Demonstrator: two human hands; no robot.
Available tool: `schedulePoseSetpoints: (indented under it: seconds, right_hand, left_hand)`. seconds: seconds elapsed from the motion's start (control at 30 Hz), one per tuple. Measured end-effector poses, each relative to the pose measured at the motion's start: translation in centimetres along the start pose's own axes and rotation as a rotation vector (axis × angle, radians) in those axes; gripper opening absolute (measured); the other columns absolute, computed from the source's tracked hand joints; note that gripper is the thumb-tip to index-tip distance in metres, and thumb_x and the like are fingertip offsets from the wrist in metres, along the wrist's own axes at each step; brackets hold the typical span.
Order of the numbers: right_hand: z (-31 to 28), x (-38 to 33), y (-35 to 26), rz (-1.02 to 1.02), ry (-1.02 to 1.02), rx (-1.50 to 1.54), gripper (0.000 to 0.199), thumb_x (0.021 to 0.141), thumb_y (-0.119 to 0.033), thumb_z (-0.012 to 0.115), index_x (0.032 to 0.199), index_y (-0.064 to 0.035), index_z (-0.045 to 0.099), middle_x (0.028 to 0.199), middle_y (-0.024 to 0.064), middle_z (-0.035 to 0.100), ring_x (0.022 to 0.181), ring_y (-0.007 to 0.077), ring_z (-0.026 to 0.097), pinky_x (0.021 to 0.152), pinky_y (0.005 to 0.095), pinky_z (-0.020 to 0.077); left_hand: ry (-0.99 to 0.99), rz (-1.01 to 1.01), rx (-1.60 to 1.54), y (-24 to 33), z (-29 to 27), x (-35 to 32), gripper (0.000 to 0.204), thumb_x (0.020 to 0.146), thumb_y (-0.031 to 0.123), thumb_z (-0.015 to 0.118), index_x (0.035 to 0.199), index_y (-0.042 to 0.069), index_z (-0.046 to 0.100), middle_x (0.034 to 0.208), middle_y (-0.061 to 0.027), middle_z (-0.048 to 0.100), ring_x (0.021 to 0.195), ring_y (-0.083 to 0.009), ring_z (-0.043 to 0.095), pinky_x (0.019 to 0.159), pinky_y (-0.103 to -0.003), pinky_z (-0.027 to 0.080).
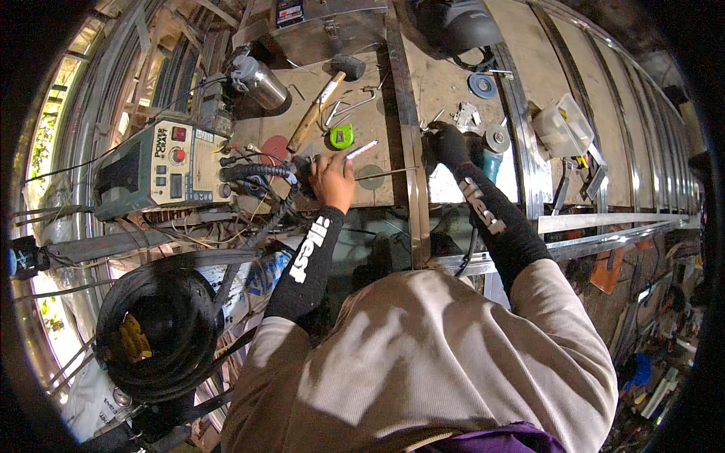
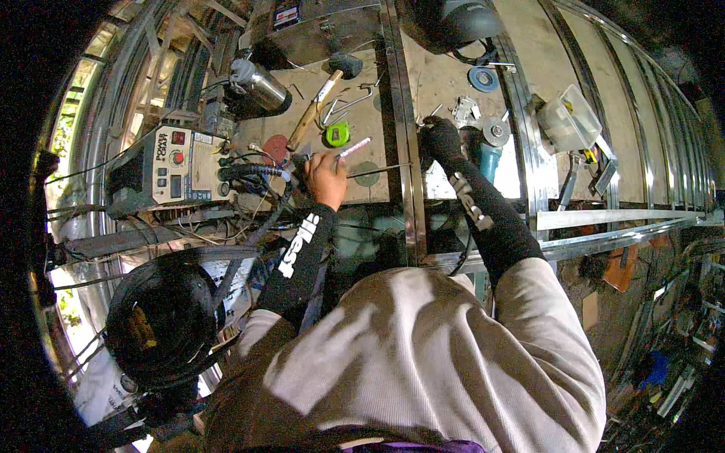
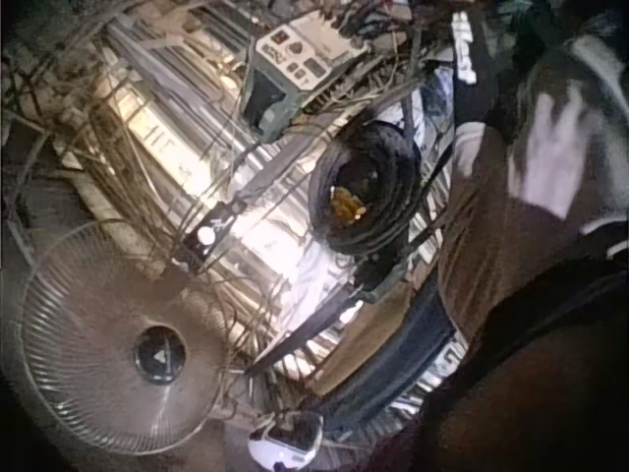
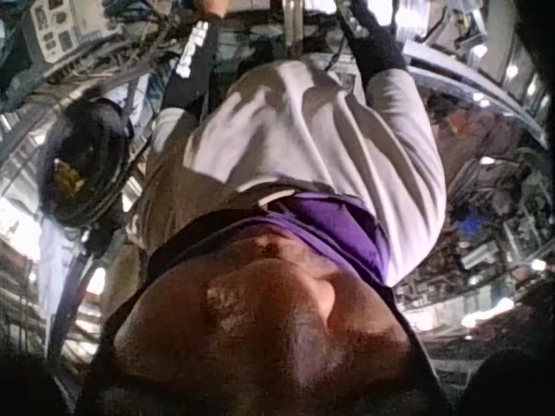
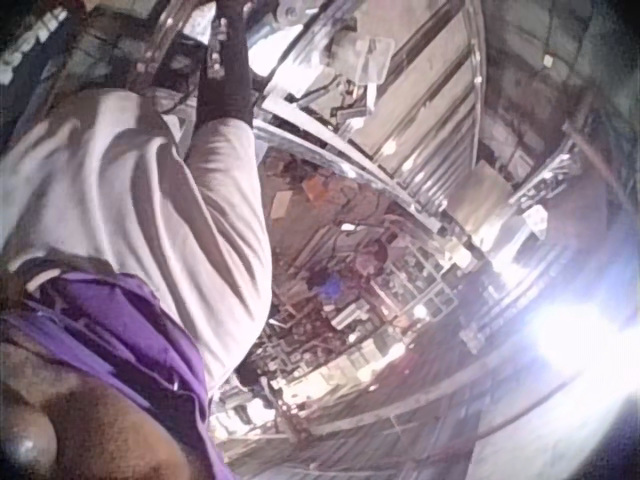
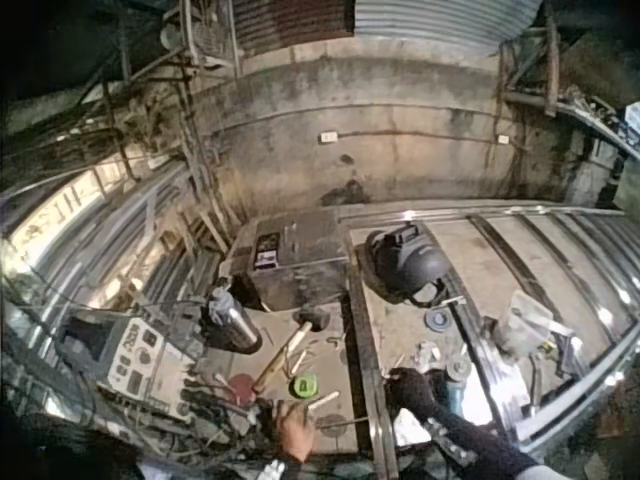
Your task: The person measures a metal frame with a tape measure and marks it with a pen. Then they use an angle grinder to cut the metal frame. Finally, they move to a chop saw and cut a metal rod.
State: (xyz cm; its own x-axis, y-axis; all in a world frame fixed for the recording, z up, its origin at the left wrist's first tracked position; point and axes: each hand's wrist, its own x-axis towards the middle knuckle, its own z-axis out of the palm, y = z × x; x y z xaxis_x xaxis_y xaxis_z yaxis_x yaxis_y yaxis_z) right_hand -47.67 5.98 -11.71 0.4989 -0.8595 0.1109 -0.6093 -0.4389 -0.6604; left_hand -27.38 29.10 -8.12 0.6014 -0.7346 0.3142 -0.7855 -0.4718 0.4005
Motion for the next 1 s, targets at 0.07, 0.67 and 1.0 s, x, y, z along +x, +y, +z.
schedulePoseSetpoints:
  seconds: [0.07,0.67,1.0]
  right_hand:
    - [0.9,1.6,0.8,-0.115,0.004,-0.143,0.021,0.089,-0.021,0.061,0.097,-0.0057,0.072,0.093,0.0235,0.068,0.087,0.0428,0.067,0.076,0.0491,0.0549]
    - [-5.5,-0.8,-3.7,-0.369,0.315,0.152,0.013,0.087,0.004,0.050,0.097,0.0019,0.058,0.093,0.0246,0.059,0.095,0.0467,0.056,0.078,0.0510,0.0465]
    - [-14.8,-19.7,-6.1,-0.033,0.321,0.271,0.016,0.102,-0.011,0.053,0.108,-0.0015,0.064,0.095,0.0132,0.065,0.083,0.0224,0.062,0.075,0.0346,0.0499]
  left_hand:
    - [0.063,-0.035,-0.016,0.2,0.4,0.5,0.035,0.087,0.025,0.074,0.115,0.006,0.067,0.119,-0.0131,0.063,0.111,-0.0353,0.054,0.094,-0.045,0.044]
    - [-0.339,0.305,0.005,-3.9,1.4,-2.3,0.030,0.085,0.013,0.067,0.115,0.013,0.071,0.104,-0.0056,0.066,0.109,-0.0287,0.057,0.093,-0.044,0.042]
    - [-0.114,0.284,-0.497,-0.2,-2.0,-0.6,0.016,0.089,0.003,0.064,0.103,0.001,0.072,0.093,-0.0171,0.069,0.082,-0.0391,0.066,0.072,-0.043,0.052]
